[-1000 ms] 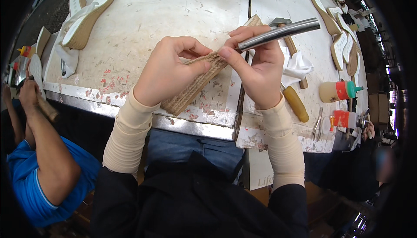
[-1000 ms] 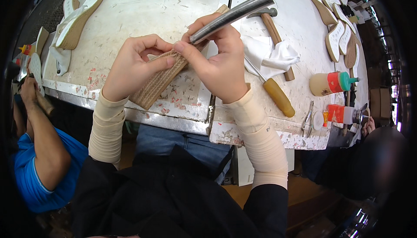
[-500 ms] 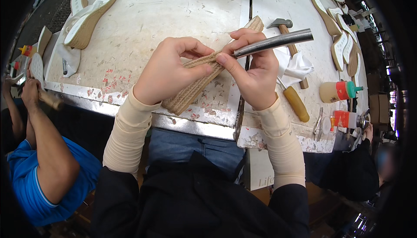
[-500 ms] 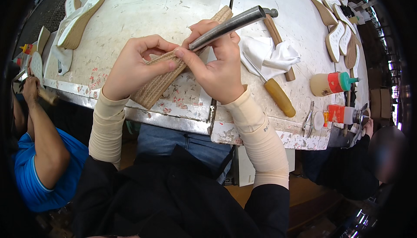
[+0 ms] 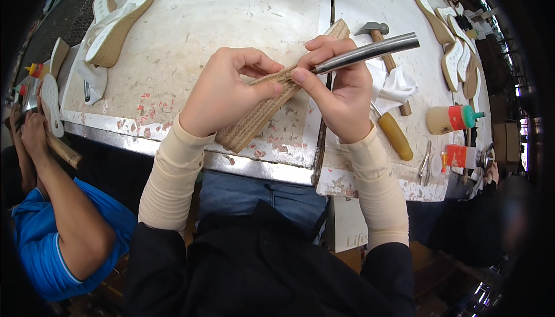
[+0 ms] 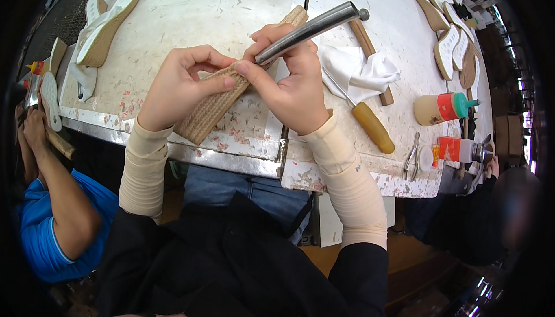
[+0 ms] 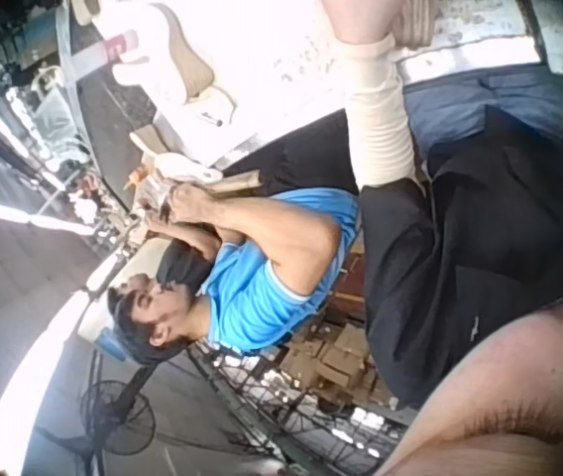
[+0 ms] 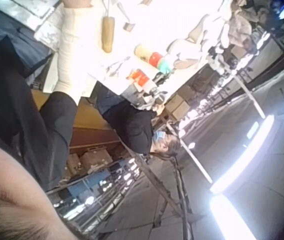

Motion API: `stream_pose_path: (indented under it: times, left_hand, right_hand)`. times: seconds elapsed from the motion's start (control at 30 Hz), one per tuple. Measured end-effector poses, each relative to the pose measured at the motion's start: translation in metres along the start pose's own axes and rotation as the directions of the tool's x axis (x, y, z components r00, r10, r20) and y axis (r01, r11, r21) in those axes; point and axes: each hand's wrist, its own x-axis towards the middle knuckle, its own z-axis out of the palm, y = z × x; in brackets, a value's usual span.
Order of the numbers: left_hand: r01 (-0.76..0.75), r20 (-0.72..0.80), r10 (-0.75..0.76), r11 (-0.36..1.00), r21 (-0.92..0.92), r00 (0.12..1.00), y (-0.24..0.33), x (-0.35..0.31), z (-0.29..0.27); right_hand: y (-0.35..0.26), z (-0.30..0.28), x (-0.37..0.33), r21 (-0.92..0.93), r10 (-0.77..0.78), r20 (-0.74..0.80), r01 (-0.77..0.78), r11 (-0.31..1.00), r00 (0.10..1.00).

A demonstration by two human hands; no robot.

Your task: The person uses a metal awl to stitch a woven fabric upper onto a wooden shoe sole. They repeatedly pierce the material and pull thread through to secure the upper to the sole, working methodically along the edge.

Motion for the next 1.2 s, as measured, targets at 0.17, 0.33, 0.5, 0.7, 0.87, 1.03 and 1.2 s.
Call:
stream_pose_path:
  times: [0.17, 0.33, 0.5, 0.7, 0.87, 1.03, 1.2]
  left_hand:
    - [0.009, 0.001, -0.009, 0.999, -0.047, 1.0, -0.004, 0.001, 0.001]
    - [-0.047, -0.007, 0.048, 0.998, 0.033, 0.999, -0.004, 0.001, 0.001]
    - [-0.012, 0.021, 0.011, 0.999, 0.045, 1.0, 0.0, -0.002, -0.001]
    - [-0.001, 0.034, -0.002, 0.997, 0.073, 0.999, 0.002, -0.001, -0.001]
    - [0.011, 0.032, -0.012, 0.999, 0.04, 0.999, 0.0, 0.0, 0.0]
    - [-0.045, -0.055, 0.049, 0.996, 0.076, 0.997, -0.003, -0.001, 0.002]
    - [-0.06, -0.047, 0.062, 0.997, 0.043, 0.997, -0.004, -0.001, 0.004]
  right_hand:
    - [0.003, 0.001, -0.001, -0.126, -0.055, 0.005, 0.055, 0.99, 0.998]
    - [0.004, 0.007, -0.002, -0.127, -0.01, -0.098, -0.002, 0.992, 0.995]
    - [0.001, 0.0, 0.002, 0.1, 0.019, -0.098, -0.009, 0.995, 0.995]
    - [0.001, -0.001, -0.001, -0.011, 0.001, -0.006, -0.001, 1.0, 1.0]
    - [0.006, -0.002, -0.001, -0.043, -0.075, 0.011, 0.075, 0.996, 0.997]
    - [0.007, 0.001, -0.003, -0.065, -0.084, -0.015, 0.083, 0.994, 0.996]
    - [0.004, 0.004, -0.004, -0.036, -0.05, -0.053, 0.048, 0.998, 0.997]
